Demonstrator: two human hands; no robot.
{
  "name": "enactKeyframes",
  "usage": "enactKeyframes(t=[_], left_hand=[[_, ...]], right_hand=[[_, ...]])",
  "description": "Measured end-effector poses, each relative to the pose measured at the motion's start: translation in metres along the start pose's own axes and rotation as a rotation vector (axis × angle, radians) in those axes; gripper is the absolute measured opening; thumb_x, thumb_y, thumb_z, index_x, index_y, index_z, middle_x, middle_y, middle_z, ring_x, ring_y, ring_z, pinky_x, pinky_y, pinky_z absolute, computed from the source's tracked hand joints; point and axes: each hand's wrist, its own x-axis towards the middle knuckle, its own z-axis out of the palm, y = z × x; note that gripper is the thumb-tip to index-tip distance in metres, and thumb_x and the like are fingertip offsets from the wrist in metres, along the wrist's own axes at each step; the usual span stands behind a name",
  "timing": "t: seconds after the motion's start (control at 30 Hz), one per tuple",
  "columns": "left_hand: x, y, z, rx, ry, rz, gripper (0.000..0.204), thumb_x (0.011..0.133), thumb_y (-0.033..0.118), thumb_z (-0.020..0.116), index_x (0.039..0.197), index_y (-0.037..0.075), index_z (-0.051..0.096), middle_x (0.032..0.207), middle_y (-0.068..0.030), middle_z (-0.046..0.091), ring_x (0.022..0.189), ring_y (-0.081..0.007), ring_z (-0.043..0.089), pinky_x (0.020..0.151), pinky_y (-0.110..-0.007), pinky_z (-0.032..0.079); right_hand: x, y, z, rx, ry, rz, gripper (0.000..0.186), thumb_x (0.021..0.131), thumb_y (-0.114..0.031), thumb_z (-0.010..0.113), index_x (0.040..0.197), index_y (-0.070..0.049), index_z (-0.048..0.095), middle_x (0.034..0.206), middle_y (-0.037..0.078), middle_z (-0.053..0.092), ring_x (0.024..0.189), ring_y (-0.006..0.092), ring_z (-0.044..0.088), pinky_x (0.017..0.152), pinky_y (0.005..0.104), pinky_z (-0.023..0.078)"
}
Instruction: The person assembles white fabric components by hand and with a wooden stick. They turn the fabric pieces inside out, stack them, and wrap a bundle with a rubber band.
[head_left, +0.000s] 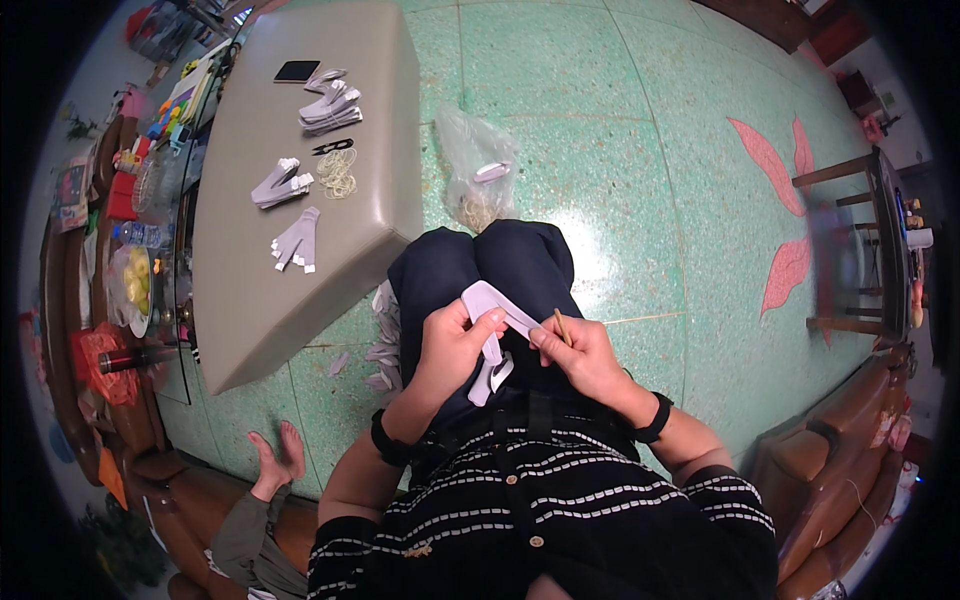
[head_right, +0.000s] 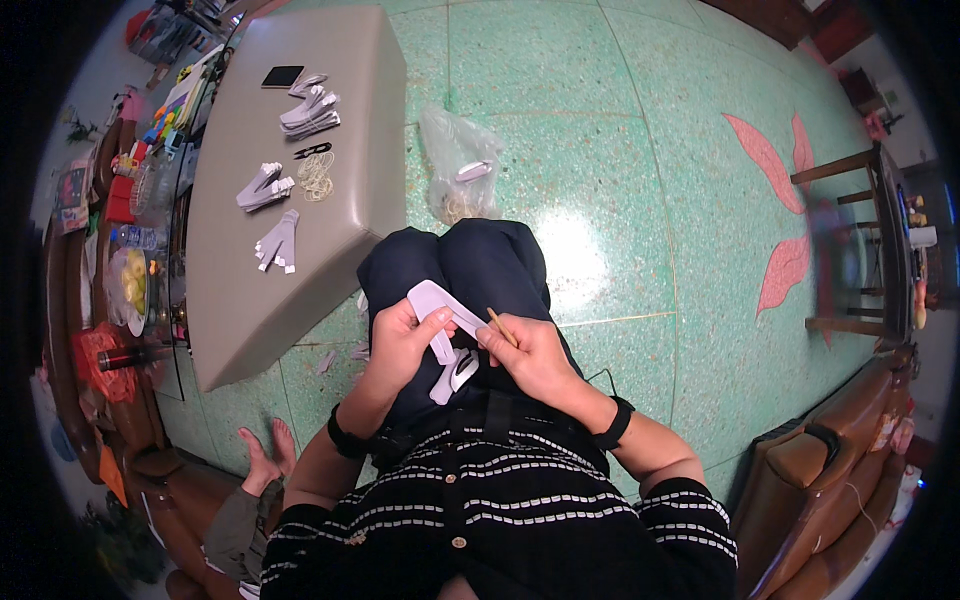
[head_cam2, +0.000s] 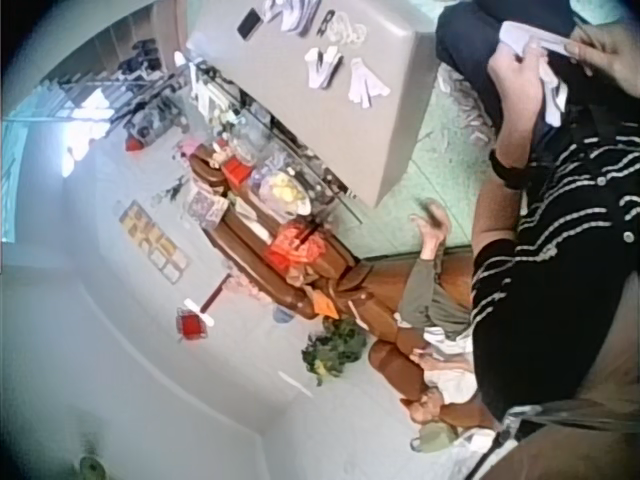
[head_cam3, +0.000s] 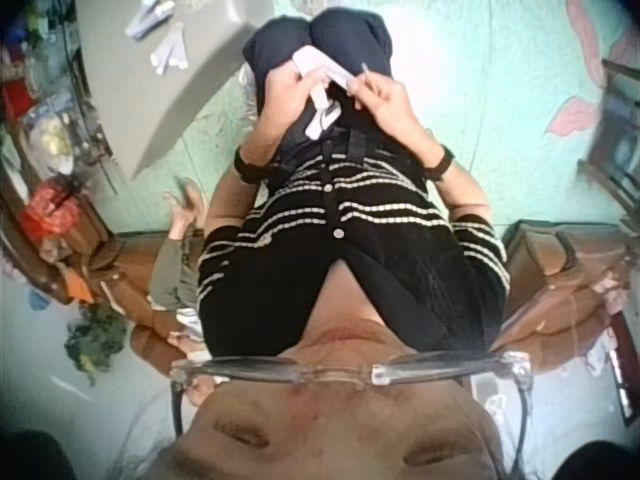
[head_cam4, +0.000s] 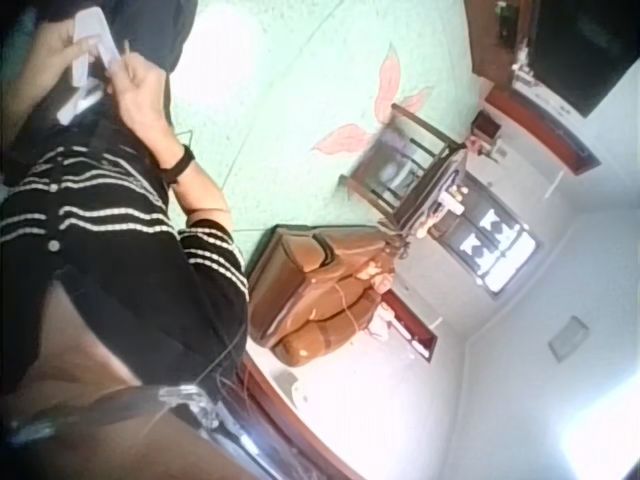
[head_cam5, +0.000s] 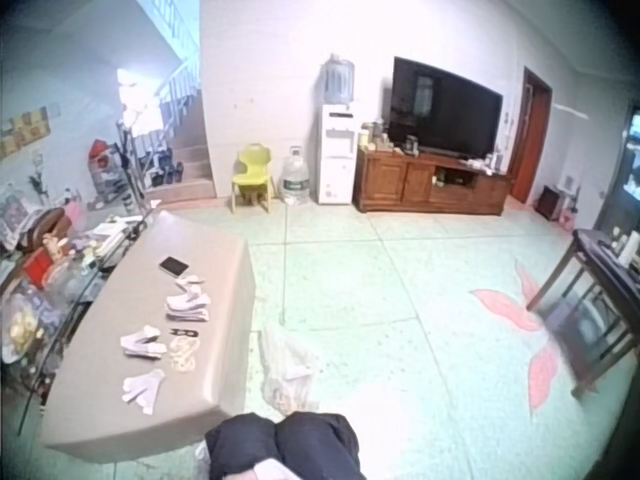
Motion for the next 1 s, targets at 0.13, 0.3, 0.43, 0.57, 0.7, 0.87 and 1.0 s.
enactKeyframes(t=[0.13, 0.3, 0.43, 0.57, 0.7, 0.87, 1.0], left_hand=[[0.002, 0.006, 0.004, -0.108, -0.043, -0.009, 0.013, 0.089, 0.011, 0.060, 0.093, -0.001, 0.063, 0.081, -0.0058, 0.066, 0.072, -0.0100, 0.061, 0.066, -0.023, 0.049], [0.002, 0.002, 0.004, -0.270, -0.139, -0.067, 0.011, 0.089, 0.009, 0.061, 0.091, -0.001, 0.064, 0.079, -0.0050, 0.065, 0.069, -0.0102, 0.060, 0.064, -0.023, 0.048], [0.002, 0.001, 0.002, -0.281, -0.105, -0.037, 0.011, 0.089, 0.010, 0.061, 0.091, -0.001, 0.064, 0.077, -0.0044, 0.064, 0.068, -0.0098, 0.059, 0.063, -0.023, 0.048], [0.001, 0.003, 0.006, -0.263, -0.107, -0.040, 0.012, 0.088, 0.011, 0.062, 0.091, -0.001, 0.065, 0.077, -0.0044, 0.064, 0.068, -0.0094, 0.059, 0.063, -0.023, 0.047], [0.000, 0.009, 0.009, -0.321, -0.100, -0.059, 0.013, 0.088, 0.011, 0.063, 0.091, -0.001, 0.065, 0.076, -0.0045, 0.064, 0.066, -0.0090, 0.059, 0.061, -0.022, 0.047], [0.000, 0.009, 0.018, -0.071, 0.118, 0.087, 0.017, 0.088, 0.018, 0.065, 0.083, 0.001, 0.065, 0.066, -0.0024, 0.061, 0.057, -0.0065, 0.056, 0.052, -0.021, 0.044], [0.005, 0.010, 0.020, -0.066, 0.094, 0.101, 0.016, 0.088, 0.016, 0.064, 0.084, 0.000, 0.064, 0.066, -0.0032, 0.062, 0.058, -0.0076, 0.058, 0.052, -0.021, 0.045]], right_hand=[[-0.002, 0.001, 0.005, 0.056, 0.050, -0.002, 0.026, 0.092, -0.023, 0.058, 0.078, -0.001, 0.061, 0.060, 0.000, 0.056, 0.056, 0.0064, 0.049, 0.051, 0.0241, 0.038], [0.001, -0.002, 0.002, 0.101, 0.003, 0.015, 0.024, 0.092, -0.021, 0.058, 0.080, -0.001, 0.061, 0.062, 0.001, 0.057, 0.058, 0.0065, 0.050, 0.053, 0.0237, 0.039], [0.005, -0.013, 0.004, 0.059, -0.006, -0.080, 0.022, 0.093, -0.021, 0.057, 0.083, -0.001, 0.061, 0.062, 0.002, 0.058, 0.060, 0.0070, 0.052, 0.056, 0.0242, 0.041], [0.005, -0.012, 0.006, -0.091, 0.037, -0.122, 0.019, 0.092, -0.018, 0.056, 0.084, -0.001, 0.060, 0.061, 0.005, 0.058, 0.056, 0.0105, 0.055, 0.052, 0.0261, 0.043], [0.003, -0.015, 0.011, -0.172, 0.112, -0.181, 0.017, 0.092, -0.014, 0.055, 0.083, -0.001, 0.059, 0.059, 0.006, 0.057, 0.049, 0.0136, 0.055, 0.047, 0.0275, 0.042], [0.000, -0.023, 0.013, -0.154, 0.085, -0.155, 0.018, 0.092, -0.014, 0.055, 0.081, -0.001, 0.059, 0.058, 0.006, 0.056, 0.049, 0.0128, 0.054, 0.047, 0.0274, 0.041], [0.000, -0.013, 0.014, -0.137, 0.121, -0.151, 0.019, 0.092, -0.015, 0.055, 0.080, -0.001, 0.058, 0.057, 0.006, 0.056, 0.049, 0.0122, 0.053, 0.047, 0.0274, 0.041]])
